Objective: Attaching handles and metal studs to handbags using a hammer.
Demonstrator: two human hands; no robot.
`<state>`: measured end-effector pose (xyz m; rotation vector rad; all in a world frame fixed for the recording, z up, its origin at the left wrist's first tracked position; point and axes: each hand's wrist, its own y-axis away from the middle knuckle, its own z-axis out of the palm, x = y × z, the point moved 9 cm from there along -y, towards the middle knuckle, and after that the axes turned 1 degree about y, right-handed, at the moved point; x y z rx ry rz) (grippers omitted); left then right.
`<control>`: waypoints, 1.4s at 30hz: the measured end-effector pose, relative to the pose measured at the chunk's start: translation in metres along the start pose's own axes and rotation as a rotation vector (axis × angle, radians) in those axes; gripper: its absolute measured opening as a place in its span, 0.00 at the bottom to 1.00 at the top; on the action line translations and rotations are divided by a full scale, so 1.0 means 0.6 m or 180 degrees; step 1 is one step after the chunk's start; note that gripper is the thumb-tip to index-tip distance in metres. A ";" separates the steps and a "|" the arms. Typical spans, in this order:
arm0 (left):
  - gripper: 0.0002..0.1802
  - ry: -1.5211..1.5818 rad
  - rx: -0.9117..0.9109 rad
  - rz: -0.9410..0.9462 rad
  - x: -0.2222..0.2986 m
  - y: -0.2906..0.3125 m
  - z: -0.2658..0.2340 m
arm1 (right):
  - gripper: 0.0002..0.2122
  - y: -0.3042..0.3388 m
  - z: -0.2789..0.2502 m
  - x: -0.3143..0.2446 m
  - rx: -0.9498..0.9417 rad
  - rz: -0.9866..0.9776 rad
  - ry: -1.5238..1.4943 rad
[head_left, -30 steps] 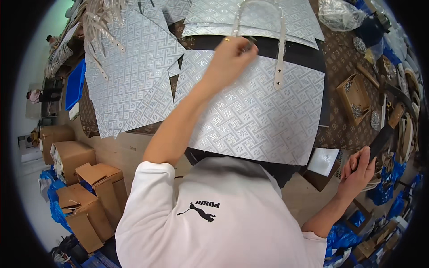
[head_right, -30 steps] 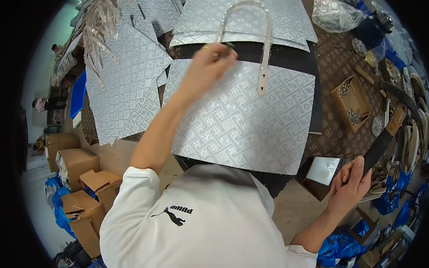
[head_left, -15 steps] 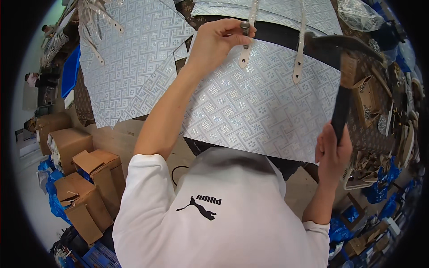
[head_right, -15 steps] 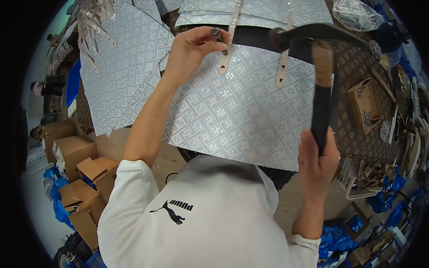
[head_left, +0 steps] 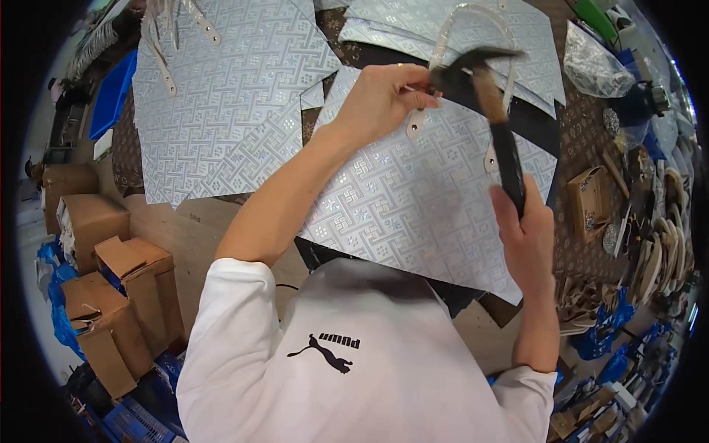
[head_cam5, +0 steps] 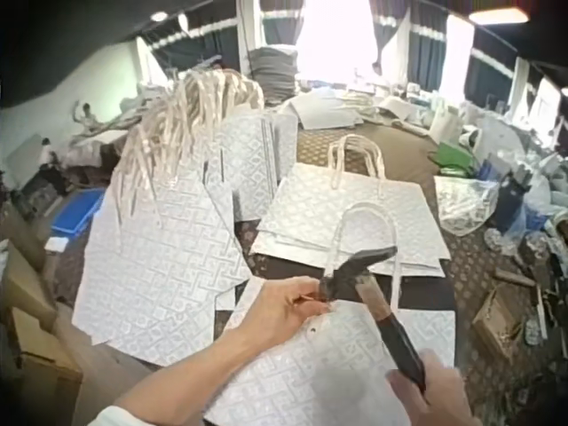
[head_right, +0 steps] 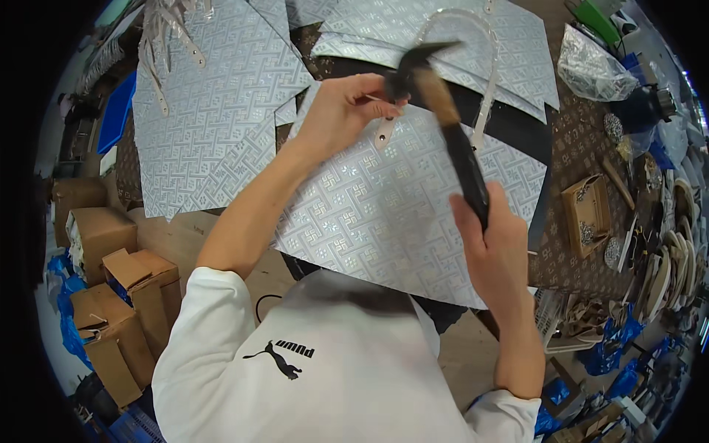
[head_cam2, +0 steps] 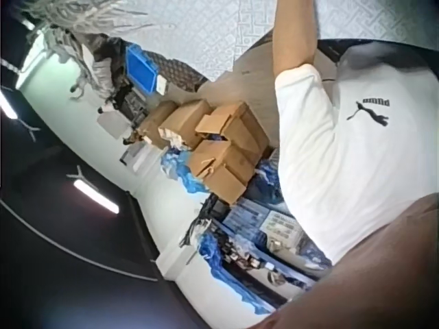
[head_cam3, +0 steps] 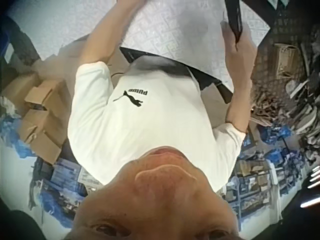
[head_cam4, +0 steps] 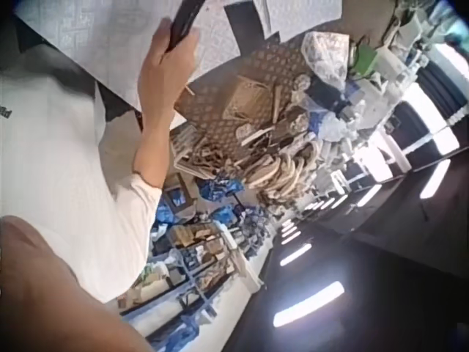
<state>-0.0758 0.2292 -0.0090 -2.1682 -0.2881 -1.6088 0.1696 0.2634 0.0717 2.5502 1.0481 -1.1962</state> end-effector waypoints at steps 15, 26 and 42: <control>0.11 0.0523 -0.0314 -0.0222 -0.002 0.027 0.002 | 0.10 0.092 -0.040 0.045 0.0187 0.1187 -0.1387; 0.10 0.0098 -0.0364 -0.0005 0.004 0.034 0.000 | 0.07 0.039 -0.007 -0.012 -0.0180 -0.0055 -0.0131; 0.10 0.0612 -0.0882 0.0272 0.030 -0.066 0.209 | 0.11 0.157 -0.133 0.108 0.1213 0.1534 -0.1531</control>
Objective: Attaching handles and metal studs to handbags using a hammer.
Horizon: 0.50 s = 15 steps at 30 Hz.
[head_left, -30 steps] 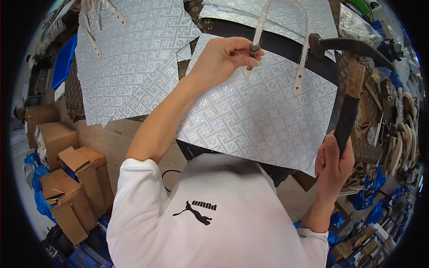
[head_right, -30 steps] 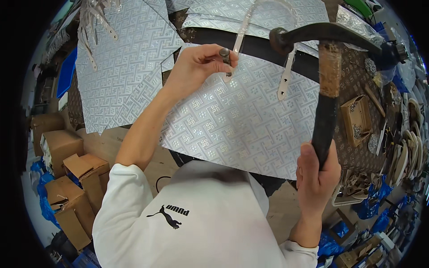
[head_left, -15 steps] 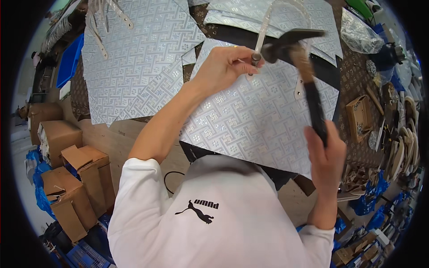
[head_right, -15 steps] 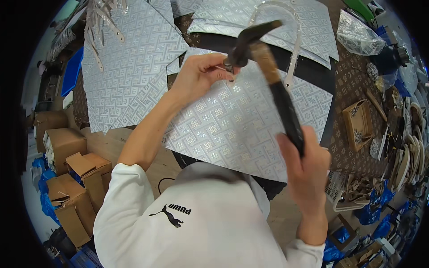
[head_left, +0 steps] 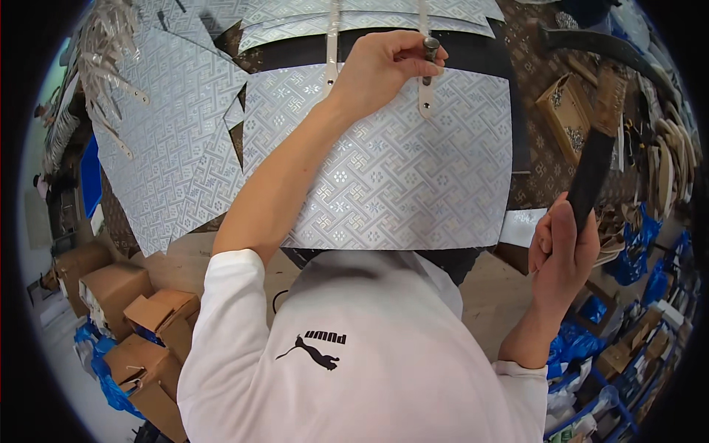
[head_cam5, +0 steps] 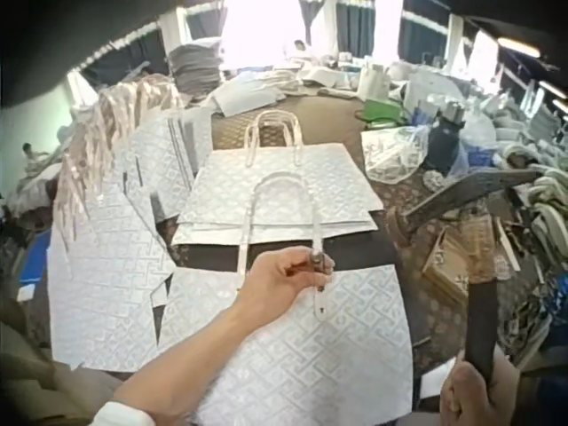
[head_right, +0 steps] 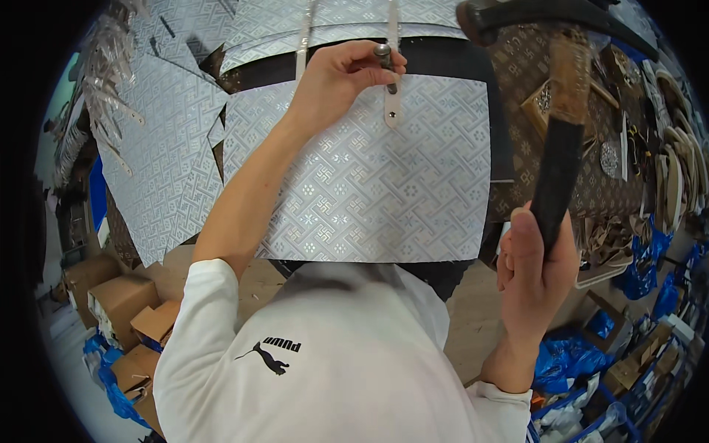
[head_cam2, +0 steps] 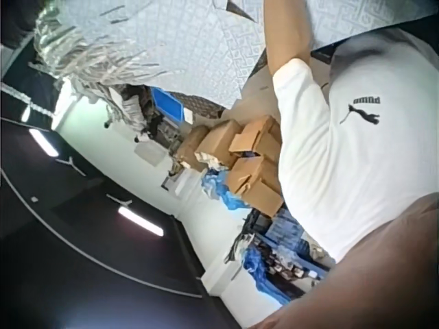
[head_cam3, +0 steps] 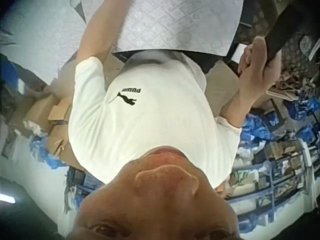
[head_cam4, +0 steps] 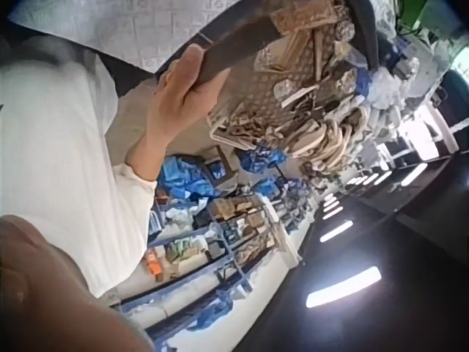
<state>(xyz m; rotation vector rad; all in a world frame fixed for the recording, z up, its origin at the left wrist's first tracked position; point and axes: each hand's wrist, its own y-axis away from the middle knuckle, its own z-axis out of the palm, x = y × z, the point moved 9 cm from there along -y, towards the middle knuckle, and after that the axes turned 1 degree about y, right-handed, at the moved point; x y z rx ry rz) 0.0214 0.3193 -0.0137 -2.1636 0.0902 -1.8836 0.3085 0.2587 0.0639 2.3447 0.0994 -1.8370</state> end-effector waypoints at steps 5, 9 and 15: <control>0.09 -0.0154 -0.0018 0.0100 -0.002 0.002 0.002 | 0.11 -0.003 -0.008 -0.002 0.0068 -0.0176 0.0225; 0.10 -0.0299 0.0005 0.0152 0.006 0.005 0.004 | 0.09 -0.020 -0.007 -0.014 -0.0020 -0.0759 0.0798; 0.10 -0.0139 -0.0016 -0.0019 -0.012 0.004 0.005 | 0.07 -0.037 0.024 -0.024 -0.0468 -0.1501 0.1682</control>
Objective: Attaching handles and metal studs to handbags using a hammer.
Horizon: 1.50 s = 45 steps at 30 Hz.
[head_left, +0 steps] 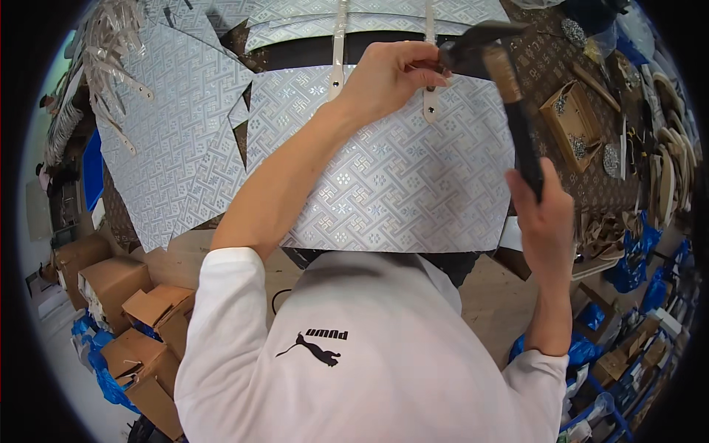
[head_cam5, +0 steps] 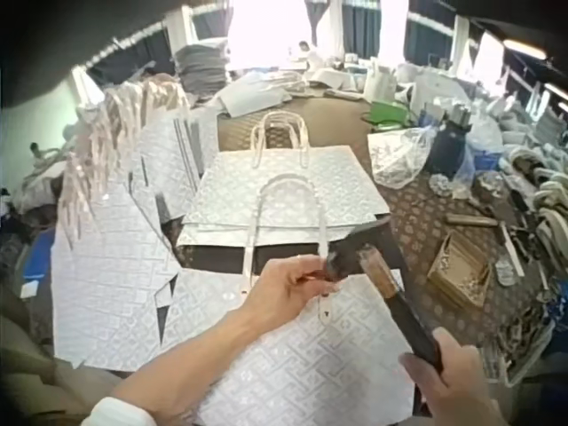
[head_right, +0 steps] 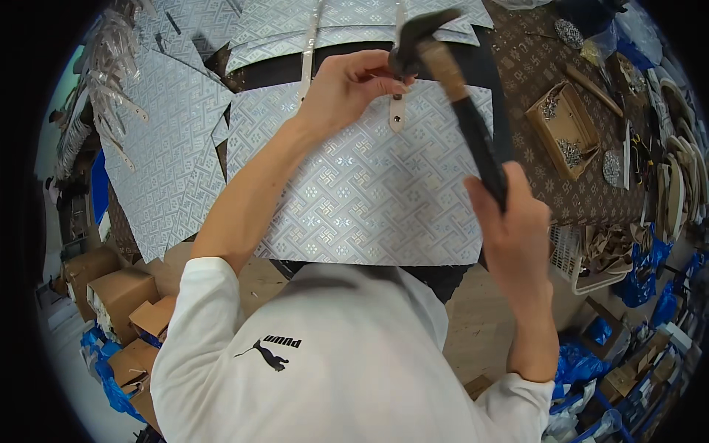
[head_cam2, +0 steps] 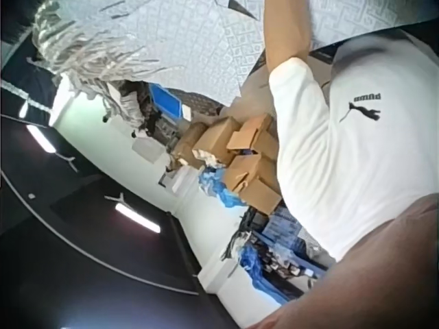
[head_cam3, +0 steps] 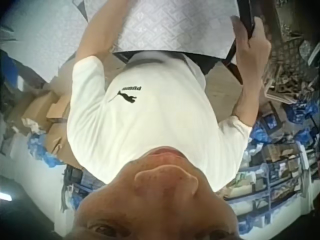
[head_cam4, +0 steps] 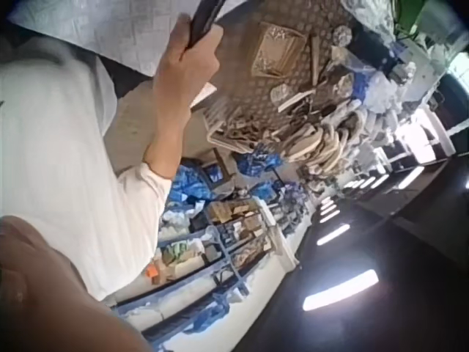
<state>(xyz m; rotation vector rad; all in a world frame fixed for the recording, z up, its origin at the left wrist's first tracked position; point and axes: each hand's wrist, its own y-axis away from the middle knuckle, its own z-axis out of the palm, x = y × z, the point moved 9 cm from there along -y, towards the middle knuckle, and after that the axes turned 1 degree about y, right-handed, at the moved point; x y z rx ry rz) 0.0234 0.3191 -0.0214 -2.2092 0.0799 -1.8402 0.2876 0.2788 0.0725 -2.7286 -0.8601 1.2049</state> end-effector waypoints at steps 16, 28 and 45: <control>0.12 -0.0170 -0.0289 0.0142 0.035 0.039 0.016 | 0.10 0.076 -0.054 0.048 0.0468 0.1727 -0.2235; 0.13 0.0092 -0.0579 -0.0333 0.018 0.041 0.026 | 0.07 0.055 0.008 0.028 -0.0419 0.1296 -0.0801; 0.26 -0.3451 -0.0262 -0.0930 0.089 0.080 -0.212 | 0.15 0.020 0.037 0.214 0.0851 0.1963 -0.2237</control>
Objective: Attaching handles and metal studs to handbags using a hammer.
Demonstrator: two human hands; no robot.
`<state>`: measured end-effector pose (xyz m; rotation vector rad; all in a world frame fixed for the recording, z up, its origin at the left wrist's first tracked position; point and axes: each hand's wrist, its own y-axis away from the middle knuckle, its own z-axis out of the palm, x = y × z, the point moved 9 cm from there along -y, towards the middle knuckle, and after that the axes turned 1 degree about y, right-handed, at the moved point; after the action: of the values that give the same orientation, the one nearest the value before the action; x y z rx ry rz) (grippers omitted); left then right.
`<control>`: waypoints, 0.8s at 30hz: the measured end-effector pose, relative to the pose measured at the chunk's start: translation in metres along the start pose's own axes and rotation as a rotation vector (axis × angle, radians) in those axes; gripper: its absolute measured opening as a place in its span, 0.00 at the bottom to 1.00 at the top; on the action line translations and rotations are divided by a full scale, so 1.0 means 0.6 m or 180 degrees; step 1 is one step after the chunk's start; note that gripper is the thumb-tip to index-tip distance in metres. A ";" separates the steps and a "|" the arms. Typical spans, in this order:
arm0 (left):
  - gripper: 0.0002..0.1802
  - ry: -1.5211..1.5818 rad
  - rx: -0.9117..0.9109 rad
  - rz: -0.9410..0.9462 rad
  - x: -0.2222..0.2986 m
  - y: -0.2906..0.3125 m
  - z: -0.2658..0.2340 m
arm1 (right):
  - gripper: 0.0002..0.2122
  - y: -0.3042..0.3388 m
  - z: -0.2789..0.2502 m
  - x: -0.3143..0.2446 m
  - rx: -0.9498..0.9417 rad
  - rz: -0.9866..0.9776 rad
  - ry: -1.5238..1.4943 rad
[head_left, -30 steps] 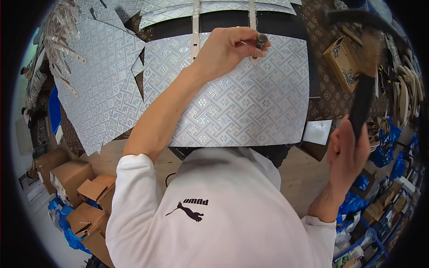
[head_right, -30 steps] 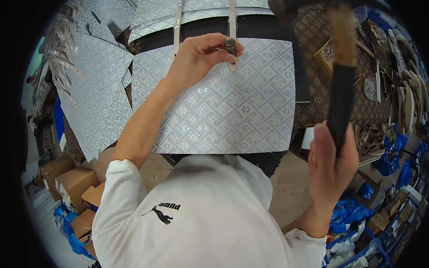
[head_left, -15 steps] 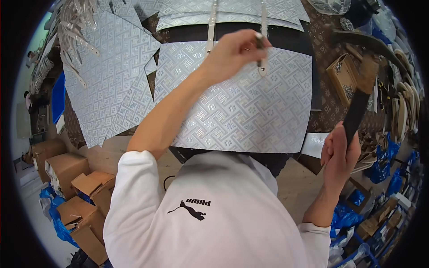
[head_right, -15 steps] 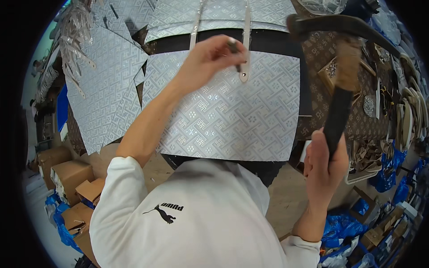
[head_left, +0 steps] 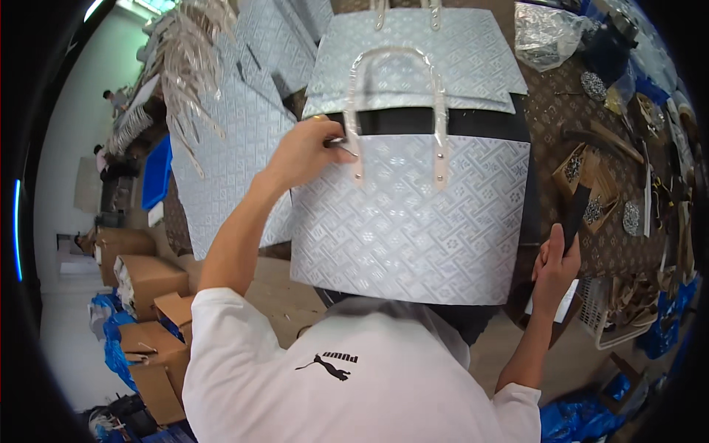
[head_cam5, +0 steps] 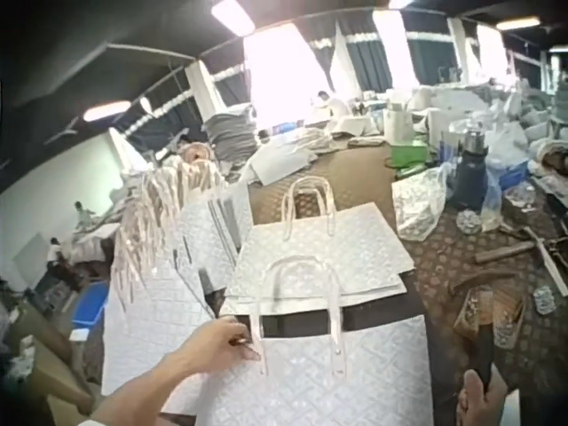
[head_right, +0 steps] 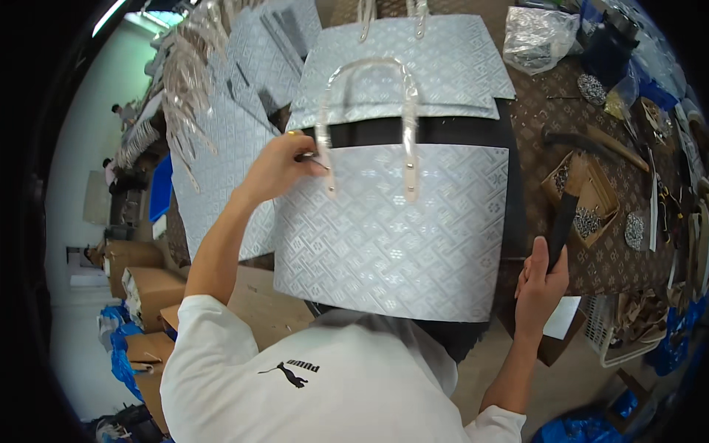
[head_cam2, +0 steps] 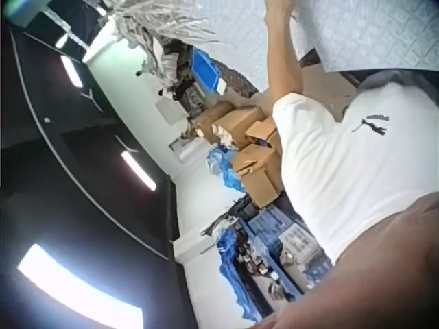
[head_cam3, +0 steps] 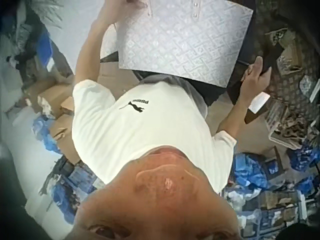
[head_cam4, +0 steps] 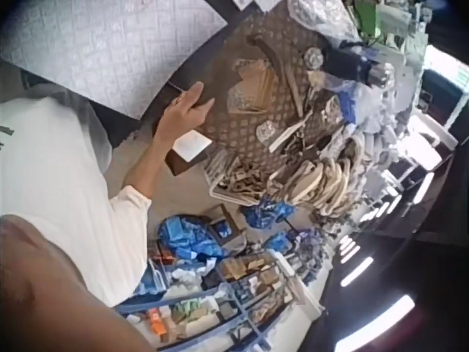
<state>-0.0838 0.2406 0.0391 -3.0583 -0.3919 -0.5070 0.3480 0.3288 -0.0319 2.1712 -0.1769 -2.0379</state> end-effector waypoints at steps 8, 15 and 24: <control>0.37 -0.0759 0.1933 0.0255 0.037 -0.226 -0.176 | 0.12 -0.003 -0.011 0.024 0.0030 0.0066 -0.0394; 0.45 -0.0224 0.0590 0.1121 0.104 -0.203 0.035 | 0.09 -0.016 -0.014 0.046 0.0056 0.0024 -0.0509; 0.33 -0.0358 0.0886 0.0252 0.010 -0.296 0.088 | 0.10 -0.014 -0.008 0.045 -0.0021 -0.0087 -0.0422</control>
<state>-0.1060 0.4168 -0.0132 -2.8253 -0.3124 -0.2531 0.3542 0.3320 -0.0595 2.0464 -0.1568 -2.1952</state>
